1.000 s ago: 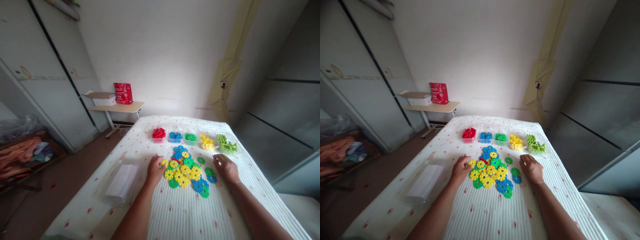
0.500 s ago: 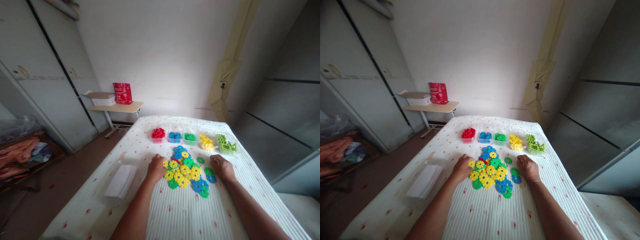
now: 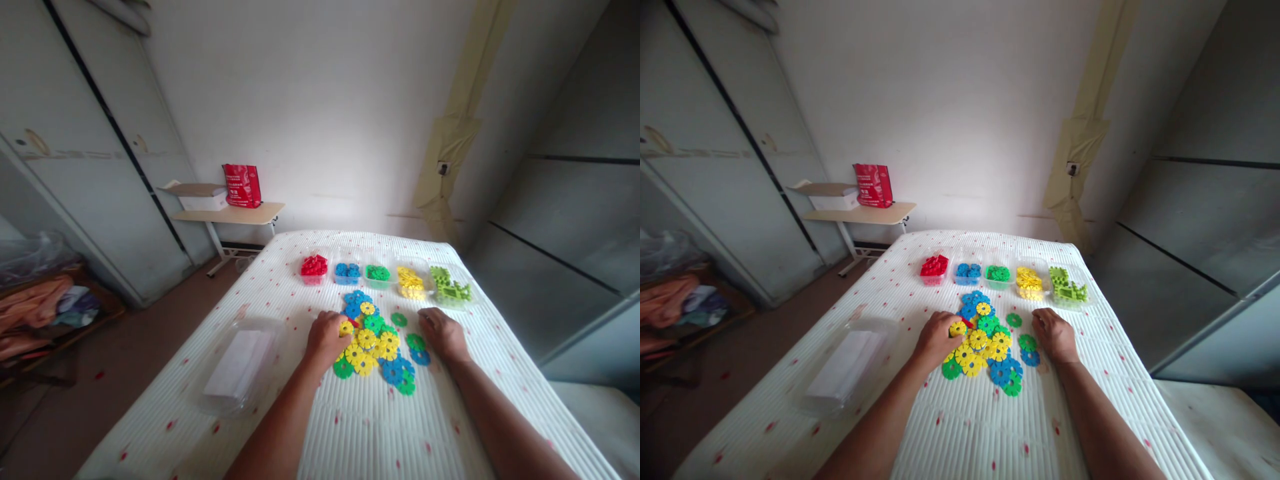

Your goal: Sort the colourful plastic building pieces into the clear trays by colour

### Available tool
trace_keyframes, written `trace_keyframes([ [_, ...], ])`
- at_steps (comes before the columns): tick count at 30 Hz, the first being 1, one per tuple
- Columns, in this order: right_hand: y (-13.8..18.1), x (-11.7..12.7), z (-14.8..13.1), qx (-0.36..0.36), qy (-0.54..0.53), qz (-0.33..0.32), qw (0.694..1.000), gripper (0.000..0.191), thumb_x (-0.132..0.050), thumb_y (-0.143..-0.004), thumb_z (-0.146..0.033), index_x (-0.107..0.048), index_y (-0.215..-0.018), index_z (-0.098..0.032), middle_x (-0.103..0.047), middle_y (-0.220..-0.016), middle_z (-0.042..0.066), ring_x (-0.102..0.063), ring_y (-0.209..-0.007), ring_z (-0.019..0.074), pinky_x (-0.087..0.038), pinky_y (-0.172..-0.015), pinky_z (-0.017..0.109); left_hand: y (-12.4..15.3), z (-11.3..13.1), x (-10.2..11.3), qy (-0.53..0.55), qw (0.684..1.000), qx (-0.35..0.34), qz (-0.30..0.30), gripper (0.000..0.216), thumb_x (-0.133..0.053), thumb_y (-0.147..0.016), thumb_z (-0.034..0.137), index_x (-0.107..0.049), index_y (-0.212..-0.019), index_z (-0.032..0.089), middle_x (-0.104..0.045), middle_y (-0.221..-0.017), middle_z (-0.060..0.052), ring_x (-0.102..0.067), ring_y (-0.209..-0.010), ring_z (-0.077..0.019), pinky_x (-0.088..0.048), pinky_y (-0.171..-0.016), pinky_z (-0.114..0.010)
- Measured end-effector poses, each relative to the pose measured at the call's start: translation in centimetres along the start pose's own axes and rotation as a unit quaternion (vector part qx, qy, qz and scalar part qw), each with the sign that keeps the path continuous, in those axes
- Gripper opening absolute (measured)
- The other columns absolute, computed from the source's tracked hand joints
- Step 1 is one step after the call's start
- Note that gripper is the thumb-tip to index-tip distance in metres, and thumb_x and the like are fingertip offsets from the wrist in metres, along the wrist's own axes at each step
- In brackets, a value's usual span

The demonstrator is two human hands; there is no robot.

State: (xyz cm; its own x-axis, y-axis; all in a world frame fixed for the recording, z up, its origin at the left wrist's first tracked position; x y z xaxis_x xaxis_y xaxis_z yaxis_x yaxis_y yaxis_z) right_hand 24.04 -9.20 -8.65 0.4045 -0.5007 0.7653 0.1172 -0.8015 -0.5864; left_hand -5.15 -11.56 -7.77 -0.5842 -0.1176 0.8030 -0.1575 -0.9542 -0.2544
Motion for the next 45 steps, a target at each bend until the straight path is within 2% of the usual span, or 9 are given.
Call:
trace_keyframes([
  [8, 0.1, -0.1, 0.1, -0.004, -0.003, -0.001, 1.000, 0.028, -0.041, -0.081, -0.031, -0.067, -0.080, -0.020, -0.070, -0.082, 0.006, -0.066, -0.070, 0.0174, -0.049, -0.063, 0.026, 0.0, -1.2, -0.3, 0.112, 0.991, 0.071, 0.011, 0.034, -0.062, -0.065, 0.019, -0.068, -0.098, 0.019, -0.069, -0.095, -0.004, -0.060, -0.091, -0.0193, -0.046, -0.085, -0.030],
  [15, 0.0, 0.0, 0.1, -0.006, -0.001, -0.006, 1.000, 0.029, -0.040, -0.081, -0.031, -0.067, -0.080, -0.020, -0.070, -0.082, 0.006, -0.066, -0.071, 0.0181, -0.050, -0.064, 0.027, 0.1, -1.8, -0.2, 0.181, 0.979, 0.088, 0.011, 0.039, -0.062, -0.066, 0.019, -0.066, -0.104, 0.017, -0.070, -0.100, -0.004, -0.064, -0.088, -0.0157, -0.050, -0.079, -0.023],
  [22, 0.0, 0.0, 0.1, -0.013, -0.003, -0.003, 1.000, 0.029, -0.040, -0.081, -0.031, -0.067, -0.081, -0.021, -0.070, -0.082, 0.006, -0.066, -0.072, 0.0176, -0.049, -0.065, 0.026, 0.1, -2.0, -0.2, 0.207, 0.974, 0.090, 0.020, 0.039, -0.061, -0.067, 0.018, -0.064, -0.106, 0.017, -0.070, -0.100, -0.004, -0.063, -0.090, -0.0158, -0.050, -0.081, -0.025],
  [26, 0.0, 0.0, 0.2, -0.022, -0.008, -0.006, 1.000, 0.029, -0.040, -0.080, -0.031, -0.068, -0.081, -0.021, -0.070, -0.082, 0.006, -0.065, -0.071, 0.0179, -0.049, -0.064, 0.027, 0.9, -2.3, 1.2, 0.201, 0.976, 0.071, 0.032, 0.037, -0.060, -0.068, 0.017, -0.064, -0.105, 0.019, -0.068, -0.102, -0.003, -0.061, -0.090, -0.0152, -0.048, -0.081, -0.026],
  [32, 0.0, -0.1, 0.4, -0.026, -0.007, -0.011, 1.000, 0.028, -0.041, -0.080, -0.032, -0.068, -0.081, -0.021, -0.070, -0.082, 0.005, -0.065, -0.071, 0.0176, -0.049, -0.064, 0.026, 3.2, -2.1, 3.3, 0.132, 0.990, 0.007, -0.044, 0.038, -0.062, -0.061, 0.009, -0.067, -0.096, 0.019, -0.067, -0.099, -0.003, -0.059, -0.094, -0.0170, -0.045, -0.088, -0.028],
  [39, 0.0, -0.1, 0.3, -0.020, 0.001, -0.012, 1.000, 0.030, -0.039, -0.082, -0.032, -0.067, -0.082, -0.020, -0.070, -0.083, 0.006, -0.066, -0.071, 0.0177, -0.049, -0.065, 0.027, 3.5, -1.1, 2.7, 0.056, 0.993, -0.060, -0.085, 0.042, -0.055, -0.060, 0.003, -0.067, -0.096, 0.021, -0.064, -0.097, -0.003, -0.054, -0.097, -0.0184, -0.044, -0.086, -0.029],
  [45, 0.0, -0.1, 0.3, -0.023, -0.002, -0.011, 1.000, 0.029, -0.041, -0.081, -0.031, -0.067, -0.080, -0.021, -0.070, -0.083, 0.006, -0.066, -0.071, 0.0181, -0.049, -0.063, 0.027, 3.4, -1.2, 2.2, 0.066, 0.991, -0.063, -0.095, 0.043, -0.055, -0.060, 0.003, -0.066, -0.098, 0.020, -0.064, -0.100, -0.004, -0.055, -0.097, -0.0179, -0.044, -0.088, -0.028],
])
Point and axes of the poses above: each hand's wrist, its own y-axis away from the middle knuckle, its own x-axis out of the back of the hand, z = x × y, the point moved 3 cm from there along -y, towards the middle knuckle
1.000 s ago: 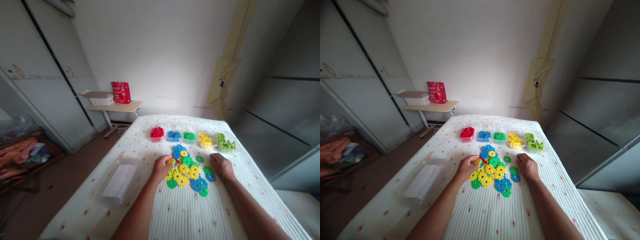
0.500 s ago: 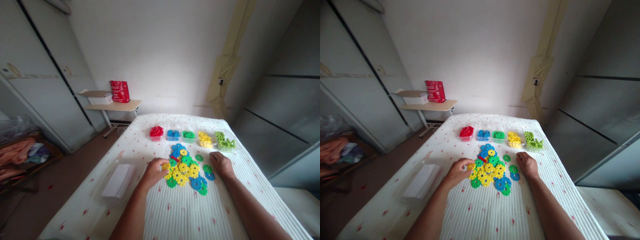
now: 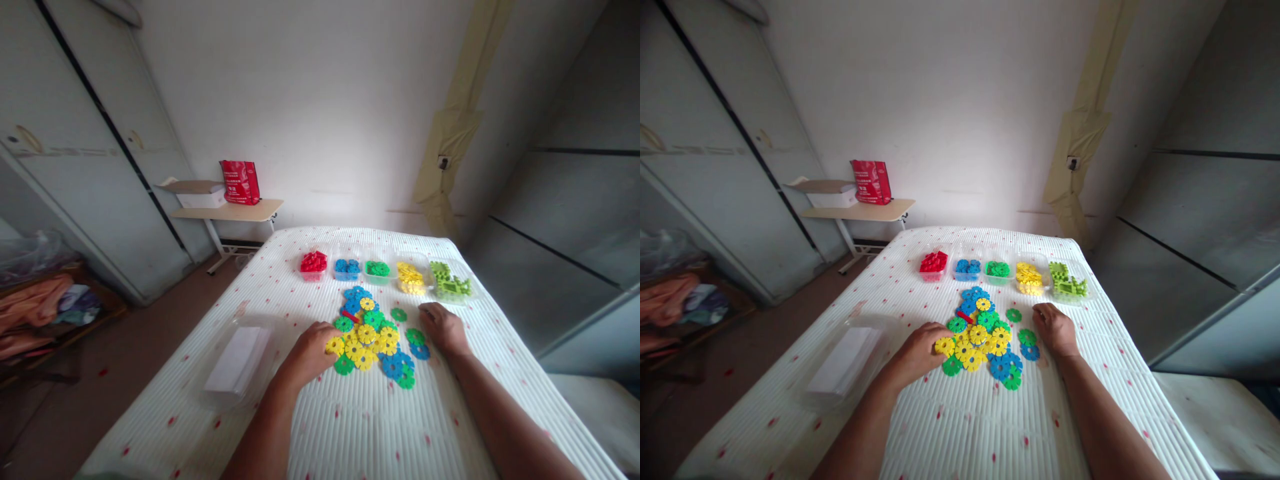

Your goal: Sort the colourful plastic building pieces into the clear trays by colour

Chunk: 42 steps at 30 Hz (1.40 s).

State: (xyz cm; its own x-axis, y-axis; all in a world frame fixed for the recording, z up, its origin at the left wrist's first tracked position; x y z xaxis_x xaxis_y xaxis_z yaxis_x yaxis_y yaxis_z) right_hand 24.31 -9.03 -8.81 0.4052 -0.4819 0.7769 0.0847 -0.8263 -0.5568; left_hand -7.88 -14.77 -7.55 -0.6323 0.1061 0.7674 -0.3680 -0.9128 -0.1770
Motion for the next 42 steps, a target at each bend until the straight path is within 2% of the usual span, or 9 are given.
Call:
trace_keyframes([
  [7, 0.0, 0.1, -0.1, 0.001, 0.000, -0.001, 1.000, 0.029, -0.041, -0.081, -0.031, -0.068, -0.080, -0.022, -0.070, -0.082, 0.005, -0.065, -0.070, 0.0175, -0.049, -0.062, 0.026, 0.0, -0.1, -0.2, 0.003, 1.000, 0.007, -0.006, 0.042, -0.056, -0.059, 0.001, -0.067, -0.095, 0.021, -0.064, -0.099, -0.003, -0.056, -0.096, -0.0179, -0.044, -0.086, -0.028],
  [13, 0.0, -0.1, 0.1, 0.001, 0.000, -0.002, 1.000, 0.030, -0.040, -0.081, -0.033, -0.068, -0.082, -0.021, -0.071, -0.084, 0.006, -0.066, -0.072, 0.0183, -0.049, -0.064, 0.027, 0.0, -0.2, -0.2, 0.015, 1.000, 0.005, 0.016, 0.040, -0.055, -0.059, 0.002, -0.067, -0.092, 0.021, -0.065, -0.094, -0.002, -0.056, -0.093, -0.0170, -0.044, -0.085, -0.027],
  [23, 0.0, -0.1, 0.0, -0.001, 0.003, -0.005, 1.000, 0.028, -0.041, -0.080, -0.031, -0.067, -0.080, -0.022, -0.070, -0.083, 0.005, -0.065, -0.070, 0.0174, -0.049, -0.063, 0.026, 0.0, -1.1, -0.1, 0.102, 0.992, 0.058, 0.040, 0.044, -0.057, -0.060, 0.007, -0.064, -0.102, 0.020, -0.064, -0.103, -0.003, -0.059, -0.093, -0.0163, -0.047, -0.083, -0.026],
  [30, 0.0, -0.1, 0.0, -0.003, 0.015, -0.010, 1.000, 0.029, -0.040, -0.081, -0.031, -0.067, -0.080, -0.021, -0.070, -0.083, 0.005, -0.066, -0.071, 0.0177, -0.049, -0.063, 0.026, 0.1, -1.2, -0.3, 0.097, 0.993, 0.060, 0.018, 0.051, -0.056, -0.059, 0.007, -0.062, -0.108, 0.020, -0.063, -0.108, -0.004, -0.058, -0.098, -0.0177, -0.047, -0.085, -0.027],
  [37, -0.1, -0.1, -0.1, -0.004, 0.019, -0.008, 1.000, 0.028, -0.041, -0.080, -0.030, -0.067, -0.080, -0.021, -0.070, -0.082, 0.005, -0.066, -0.070, 0.0178, -0.048, -0.061, 0.026, 0.0, 0.0, 0.2, 0.033, 0.999, 0.042, 0.011, 0.047, -0.055, -0.058, 0.004, -0.065, -0.101, 0.018, -0.064, -0.102, -0.005, -0.057, -0.099, -0.0185, -0.044, -0.089, -0.028],
  [42, 0.0, -0.2, 0.0, -0.003, 0.019, -0.009, 1.000, 0.028, -0.041, -0.081, -0.031, -0.067, -0.080, -0.022, -0.070, -0.084, 0.005, -0.065, -0.071, 0.0173, -0.047, -0.061, 0.025, -0.1, -0.8, -0.1, 0.104, 0.991, 0.077, 0.021, 0.049, -0.059, -0.060, 0.008, -0.063, -0.108, 0.019, -0.065, -0.108, -0.004, -0.059, -0.098, -0.0179, -0.045, -0.088, -0.028],
])
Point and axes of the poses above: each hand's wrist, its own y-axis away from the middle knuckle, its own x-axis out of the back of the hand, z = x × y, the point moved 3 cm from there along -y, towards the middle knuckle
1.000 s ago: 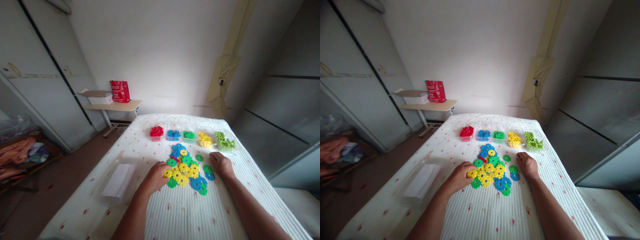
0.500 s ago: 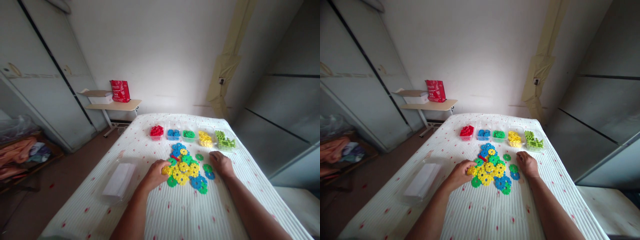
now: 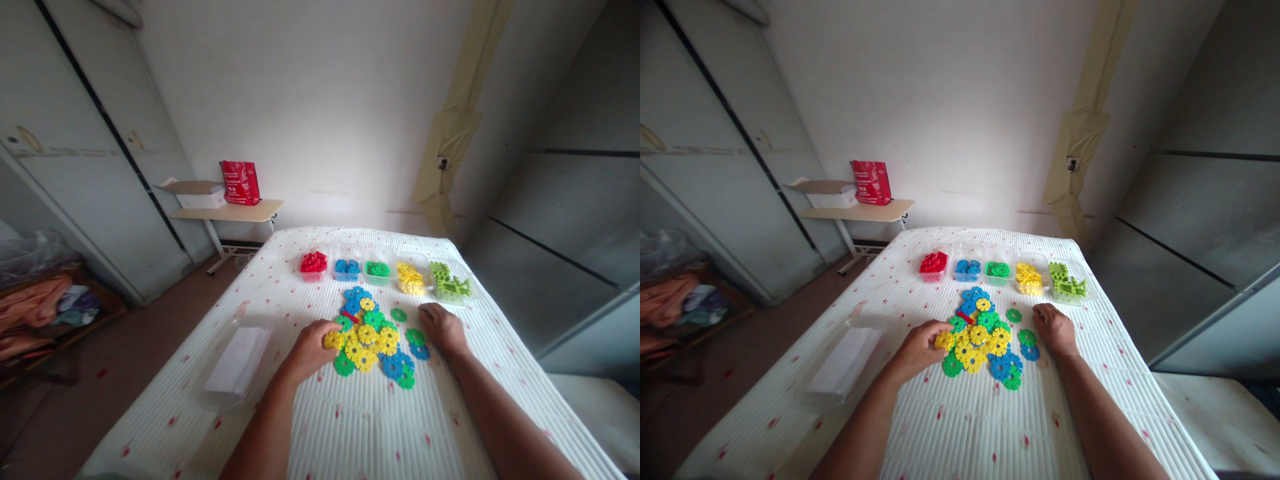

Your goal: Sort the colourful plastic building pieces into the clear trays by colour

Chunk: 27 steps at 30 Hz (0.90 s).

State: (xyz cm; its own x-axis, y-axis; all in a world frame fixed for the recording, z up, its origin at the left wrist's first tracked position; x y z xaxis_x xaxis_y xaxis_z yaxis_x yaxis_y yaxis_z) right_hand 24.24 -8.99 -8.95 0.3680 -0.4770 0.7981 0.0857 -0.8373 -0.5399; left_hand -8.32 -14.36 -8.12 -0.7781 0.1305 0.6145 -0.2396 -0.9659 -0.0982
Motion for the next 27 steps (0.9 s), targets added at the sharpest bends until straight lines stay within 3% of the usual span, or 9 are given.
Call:
trace_keyframes([
  [8, 0.0, 0.0, 0.0, -0.008, -0.001, -0.012, 1.000, 0.030, -0.039, -0.081, -0.031, -0.067, -0.081, -0.020, -0.070, -0.085, 0.005, -0.065, -0.074, 0.0171, -0.047, -0.064, 0.025, -0.2, -0.3, -0.1, 0.044, 0.999, 0.015, -0.003, 0.049, -0.062, -0.060, 0.009, -0.064, -0.108, 0.018, -0.067, -0.109, -0.005, -0.060, -0.099, -0.0186, -0.047, -0.086, -0.028],
  [13, -0.4, 0.7, -0.6, -0.018, -0.013, -0.003, 1.000, 0.029, -0.040, -0.080, -0.032, -0.068, -0.080, -0.020, -0.070, -0.084, 0.006, -0.065, -0.071, 0.0177, -0.047, -0.061, 0.026, -0.3, 0.7, 0.0, 0.056, 0.997, -0.017, 0.042, 0.060, -0.059, -0.062, 0.007, -0.056, -0.120, 0.022, -0.066, -0.109, -0.002, -0.060, -0.096, -0.0159, -0.048, -0.085, -0.027],
  [17, -0.7, 1.5, -3.9, -0.025, -0.113, -0.016, 0.993, 0.031, -0.043, -0.081, -0.037, -0.068, -0.085, -0.018, -0.070, -0.084, 0.007, -0.063, -0.065, 0.0167, -0.047, -0.060, 0.026, -0.6, 1.2, -1.4, 0.021, 0.995, -0.054, 0.078, 0.068, -0.056, -0.062, 0.005, -0.049, -0.127, 0.023, -0.062, -0.113, -0.003, -0.058, -0.100, -0.0159, -0.047, -0.088, -0.028],
  [21, -0.7, 1.3, -9.1, -0.033, -0.262, -0.115, 0.958, 0.029, -0.047, -0.082, -0.037, -0.068, -0.089, -0.018, -0.070, -0.080, 0.003, -0.060, -0.062, 0.0142, -0.046, -0.059, 0.023, -0.8, 2.0, -2.7, -0.033, 0.987, -0.125, 0.094, 0.072, -0.055, -0.066, 0.005, -0.041, -0.134, 0.025, -0.061, -0.111, -0.004, -0.055, -0.104, -0.0178, -0.045, -0.094, -0.033],
  [24, -0.6, 1.2, -12.3, -0.010, -0.303, -0.177, 0.936, 0.027, -0.048, -0.082, -0.034, -0.069, -0.090, -0.018, -0.069, -0.078, 0.002, -0.057, -0.062, 0.0133, -0.044, -0.058, 0.023, -0.8, 2.5, -3.1, -0.059, 0.978, -0.164, 0.113, 0.074, -0.054, -0.070, 0.006, -0.034, -0.138, 0.026, -0.060, -0.109, -0.005, -0.054, -0.104, -0.0191, -0.045, -0.094, -0.035],
  [27, -0.4, 1.0, -13.6, -0.005, -0.319, -0.216, 0.923, 0.027, -0.050, -0.081, -0.032, -0.070, -0.091, -0.017, -0.068, -0.076, 0.002, -0.056, -0.065, 0.0141, -0.043, -0.060, 0.024, -0.6, 2.9, -3.1, -0.071, 0.971, -0.180, 0.142, 0.075, -0.053, -0.071, 0.005, -0.029, -0.140, 0.025, -0.060, -0.108, -0.006, -0.055, -0.102, -0.0192, -0.047, -0.092, -0.035],
])
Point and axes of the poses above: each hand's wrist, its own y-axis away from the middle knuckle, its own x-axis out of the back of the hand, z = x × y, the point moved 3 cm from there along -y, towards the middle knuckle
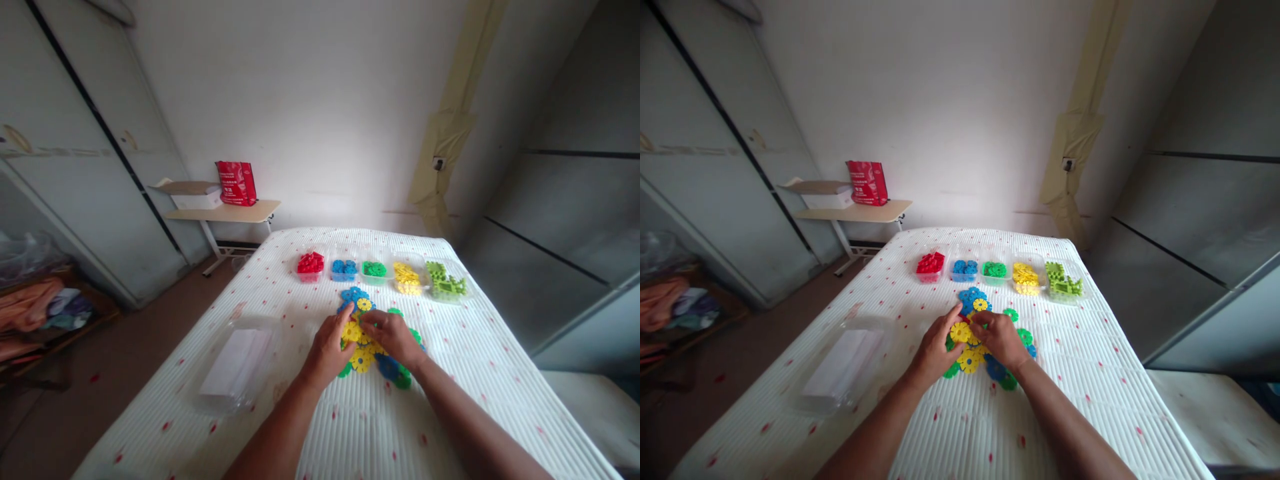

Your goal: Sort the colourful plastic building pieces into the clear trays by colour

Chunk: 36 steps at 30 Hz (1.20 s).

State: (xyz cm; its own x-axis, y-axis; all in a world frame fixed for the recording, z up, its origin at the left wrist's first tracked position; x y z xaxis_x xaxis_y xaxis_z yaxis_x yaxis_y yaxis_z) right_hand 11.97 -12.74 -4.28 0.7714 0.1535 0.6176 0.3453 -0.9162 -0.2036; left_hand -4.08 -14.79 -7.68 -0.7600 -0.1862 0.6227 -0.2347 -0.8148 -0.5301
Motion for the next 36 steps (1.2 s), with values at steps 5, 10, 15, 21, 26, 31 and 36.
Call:
trace_keyframes([
  [5, -0.1, -1.0, -0.1, -0.027, -0.053, -0.005, 0.998, 0.026, -0.055, -0.075, -0.030, -0.069, -0.092, -0.016, -0.068, -0.080, 0.004, -0.058, -0.069, 0.0155, -0.044, -0.063, 0.026, 0.0, 0.7, -0.2, -0.015, 0.999, -0.036, 0.021, 0.077, -0.056, -0.073, 0.006, -0.025, -0.141, 0.024, -0.061, -0.106, -0.007, -0.057, -0.098, -0.0196, -0.049, -0.089, -0.035],
  [10, -0.4, -1.9, 0.5, -0.061, -0.087, 0.019, 0.994, 0.025, -0.057, -0.067, -0.020, -0.068, -0.088, -0.016, -0.067, -0.077, 0.002, -0.056, -0.067, 0.0141, -0.043, -0.061, 0.025, 0.1, 0.8, -0.7, -0.008, 0.999, -0.042, 0.019, 0.079, -0.062, -0.073, 0.011, -0.023, -0.142, 0.023, -0.059, -0.114, -0.009, -0.057, -0.103, -0.0211, -0.049, -0.090, -0.036],
  [15, -0.4, -0.5, 2.4, -0.093, -0.088, 0.074, 0.989, 0.025, -0.059, -0.067, -0.030, -0.065, -0.086, -0.016, -0.059, -0.063, -0.001, -0.050, -0.056, 0.0114, -0.039, -0.052, 0.023, 0.0, -0.4, 0.2, -0.007, 0.999, 0.031, 0.041, 0.073, -0.062, -0.075, 0.022, -0.027, -0.140, 0.023, -0.059, -0.115, -0.009, -0.058, -0.103, -0.0204, -0.049, -0.089, -0.036],
  [21, -2.9, 7.5, 3.3, -0.077, 0.020, 0.237, 0.968, 0.031, -0.059, -0.067, -0.035, -0.065, -0.091, -0.016, -0.067, -0.077, 0.005, -0.059, -0.066, 0.0160, -0.046, -0.062, 0.028, 0.0, -3.7, 1.8, -0.083, 0.974, 0.182, 0.104, 0.042, -0.050, -0.079, 0.016, -0.052, -0.121, 0.017, -0.065, -0.102, -0.009, -0.059, -0.098, -0.0214, -0.047, -0.089, -0.039],
  [26, -5.9, 12.3, 5.1, -0.144, 0.173, 0.293, 0.929, 0.038, -0.057, -0.069, -0.029, -0.065, -0.103, -0.014, -0.070, -0.089, 0.011, -0.064, -0.073, 0.0205, -0.047, -0.071, 0.032, 0.1, -5.1, 1.2, -0.116, 0.972, 0.194, 0.069, 0.037, -0.049, -0.075, 0.010, -0.059, -0.110, 0.017, -0.064, -0.103, -0.008, -0.057, -0.101, -0.0202, -0.045, -0.092, -0.036],
  [31, -4.8, 10.9, 6.6, -0.115, 0.190, 0.269, 0.937, 0.033, -0.050, -0.074, -0.028, -0.066, -0.099, -0.015, -0.070, -0.093, 0.011, -0.066, -0.072, 0.0203, -0.048, -0.069, 0.031, 0.1, -5.1, 0.8, -0.139, 0.972, 0.182, 0.047, 0.035, -0.050, -0.075, 0.010, -0.061, -0.106, 0.017, -0.064, -0.098, -0.008, -0.057, -0.098, -0.0207, -0.045, -0.090, -0.036],
  [36, -1.2, 8.6, 7.5, -0.081, 0.178, 0.189, 0.962, 0.028, -0.043, -0.076, -0.027, -0.067, -0.083, -0.016, -0.070, -0.078, 0.008, -0.066, -0.064, 0.0184, -0.048, -0.063, 0.028, 0.0, -5.0, 1.0, -0.141, 0.973, 0.178, 0.042, 0.034, -0.050, -0.075, 0.009, -0.062, -0.105, 0.017, -0.064, -0.099, -0.008, -0.056, -0.100, -0.0209, -0.044, -0.091, -0.036],
])
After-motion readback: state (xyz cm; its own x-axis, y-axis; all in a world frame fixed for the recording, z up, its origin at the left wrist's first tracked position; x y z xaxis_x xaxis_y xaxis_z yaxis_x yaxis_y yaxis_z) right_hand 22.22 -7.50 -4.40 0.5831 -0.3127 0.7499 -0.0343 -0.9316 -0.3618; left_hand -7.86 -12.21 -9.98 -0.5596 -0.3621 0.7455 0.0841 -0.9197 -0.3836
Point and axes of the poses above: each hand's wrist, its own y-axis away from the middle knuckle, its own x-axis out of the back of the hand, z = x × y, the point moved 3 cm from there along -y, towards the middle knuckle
